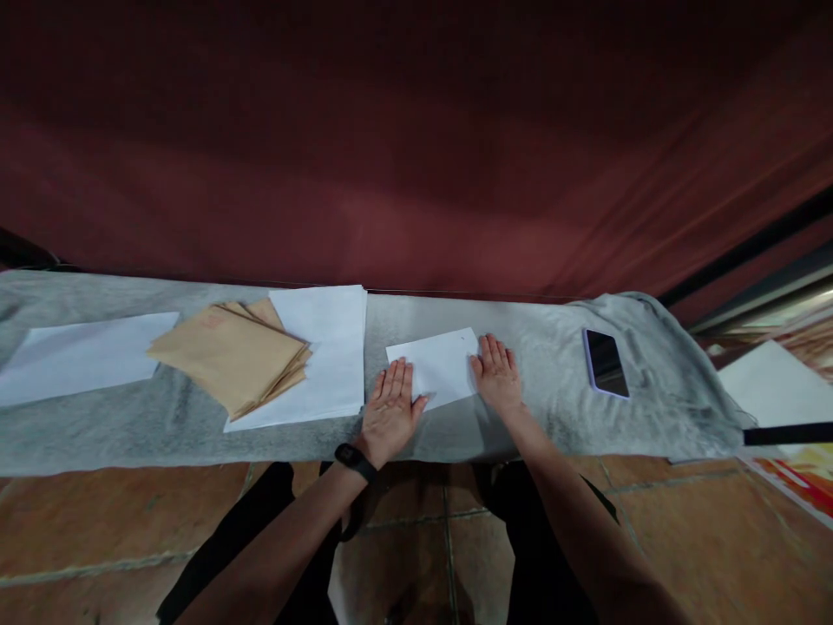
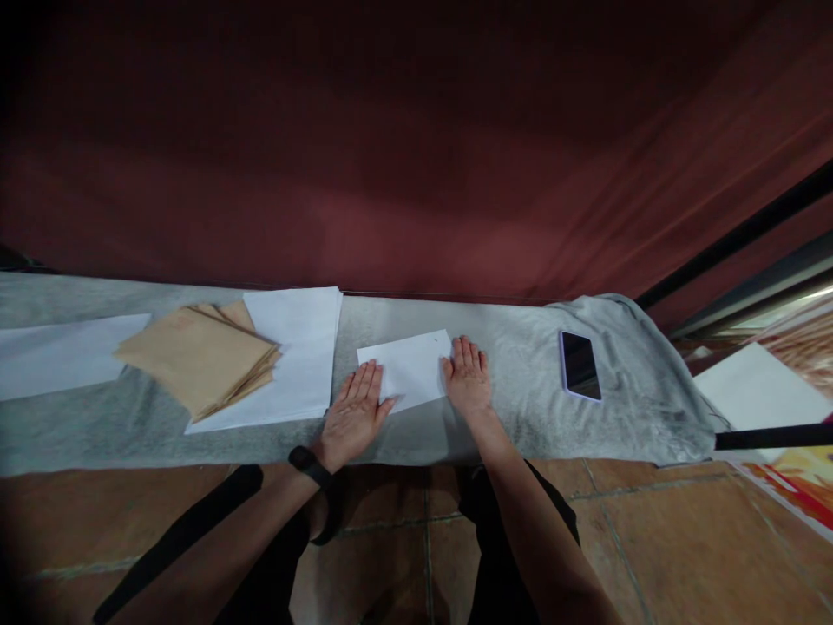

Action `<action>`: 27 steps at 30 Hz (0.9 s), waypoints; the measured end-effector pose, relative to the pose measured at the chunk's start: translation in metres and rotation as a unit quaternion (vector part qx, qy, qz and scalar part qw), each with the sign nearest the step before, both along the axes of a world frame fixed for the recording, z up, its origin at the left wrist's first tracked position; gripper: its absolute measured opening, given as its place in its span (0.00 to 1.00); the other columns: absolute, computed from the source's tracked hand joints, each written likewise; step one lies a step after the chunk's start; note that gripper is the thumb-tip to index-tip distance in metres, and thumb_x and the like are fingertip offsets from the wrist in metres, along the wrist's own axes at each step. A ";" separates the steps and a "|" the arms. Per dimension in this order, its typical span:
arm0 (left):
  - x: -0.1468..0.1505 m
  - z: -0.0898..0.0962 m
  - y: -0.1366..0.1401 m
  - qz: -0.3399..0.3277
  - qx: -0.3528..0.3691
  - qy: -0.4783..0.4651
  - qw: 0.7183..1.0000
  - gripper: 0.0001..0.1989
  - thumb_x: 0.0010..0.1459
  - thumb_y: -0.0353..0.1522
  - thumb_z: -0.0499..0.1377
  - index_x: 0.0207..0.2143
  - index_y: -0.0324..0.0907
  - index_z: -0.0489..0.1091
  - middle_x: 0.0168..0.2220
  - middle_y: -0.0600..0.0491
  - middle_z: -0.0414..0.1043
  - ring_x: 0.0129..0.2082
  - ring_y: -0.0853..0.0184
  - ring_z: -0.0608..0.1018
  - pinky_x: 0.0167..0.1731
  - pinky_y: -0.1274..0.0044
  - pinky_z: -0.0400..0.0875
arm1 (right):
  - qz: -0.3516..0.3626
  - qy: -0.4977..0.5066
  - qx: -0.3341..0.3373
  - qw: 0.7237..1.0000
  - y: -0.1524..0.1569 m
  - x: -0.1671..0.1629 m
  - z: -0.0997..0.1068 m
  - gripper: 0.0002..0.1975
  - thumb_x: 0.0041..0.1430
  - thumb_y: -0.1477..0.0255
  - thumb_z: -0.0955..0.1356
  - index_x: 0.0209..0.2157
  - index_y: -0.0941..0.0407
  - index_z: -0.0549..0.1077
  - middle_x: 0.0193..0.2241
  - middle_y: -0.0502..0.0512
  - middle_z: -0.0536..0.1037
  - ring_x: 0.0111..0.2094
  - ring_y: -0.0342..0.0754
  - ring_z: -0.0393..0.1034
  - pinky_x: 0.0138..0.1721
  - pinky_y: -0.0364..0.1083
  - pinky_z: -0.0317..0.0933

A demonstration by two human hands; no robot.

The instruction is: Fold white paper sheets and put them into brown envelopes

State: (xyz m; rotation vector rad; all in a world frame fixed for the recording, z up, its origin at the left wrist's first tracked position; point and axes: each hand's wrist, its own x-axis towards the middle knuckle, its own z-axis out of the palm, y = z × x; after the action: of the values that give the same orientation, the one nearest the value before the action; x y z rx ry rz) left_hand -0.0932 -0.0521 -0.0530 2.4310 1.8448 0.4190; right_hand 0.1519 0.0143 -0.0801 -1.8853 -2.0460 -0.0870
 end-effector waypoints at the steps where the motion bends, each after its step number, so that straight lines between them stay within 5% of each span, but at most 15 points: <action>1: -0.002 0.000 0.001 0.005 0.000 0.000 1.000 0.33 0.70 0.43 0.47 0.70 0.33 0.54 0.71 0.38 0.53 0.72 0.54 0.56 0.70 0.59 0.53 | -0.007 -0.001 0.003 1.000 -0.001 0.002 0.000 0.31 0.74 0.62 0.53 0.69 0.64 0.58 0.69 0.68 0.61 0.69 0.62 0.55 0.68 0.62 0.46; 8: 0.003 0.005 0.015 0.054 0.013 0.003 0.998 0.31 0.71 0.38 0.44 0.68 0.25 0.56 0.70 0.32 0.55 0.72 0.50 0.56 0.70 0.56 0.50 | -0.054 0.010 0.006 0.998 -0.010 0.007 0.008 0.31 0.74 0.64 0.53 0.69 0.70 0.58 0.69 0.73 0.58 0.69 0.65 0.53 0.68 0.65 0.44; 16: 0.046 0.003 0.027 -0.016 -0.004 -0.010 1.000 0.29 0.71 0.35 0.42 0.69 0.30 0.54 0.72 0.39 0.53 0.73 0.56 0.54 0.71 0.58 0.47 | 0.176 0.040 -0.056 0.982 -0.016 -0.037 0.016 0.27 0.75 0.66 0.54 0.70 0.58 0.59 0.71 0.59 0.56 0.72 0.53 0.50 0.71 0.57 0.43; 27: 0.033 0.002 0.054 0.052 -0.008 0.039 0.998 0.32 0.71 0.38 0.42 0.70 0.27 0.53 0.72 0.38 0.51 0.73 0.54 0.52 0.71 0.59 0.48 | 0.073 -0.012 -0.003 0.997 0.002 -0.032 0.006 0.29 0.75 0.62 0.56 0.69 0.62 0.59 0.69 0.63 0.60 0.68 0.58 0.57 0.69 0.59 0.47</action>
State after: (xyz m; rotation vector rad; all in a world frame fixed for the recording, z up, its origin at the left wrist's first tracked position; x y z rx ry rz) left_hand -0.0605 0.0021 -0.0515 2.3816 2.0031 0.3193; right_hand 0.1197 0.0167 -0.0737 -1.7395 -2.1965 -0.0671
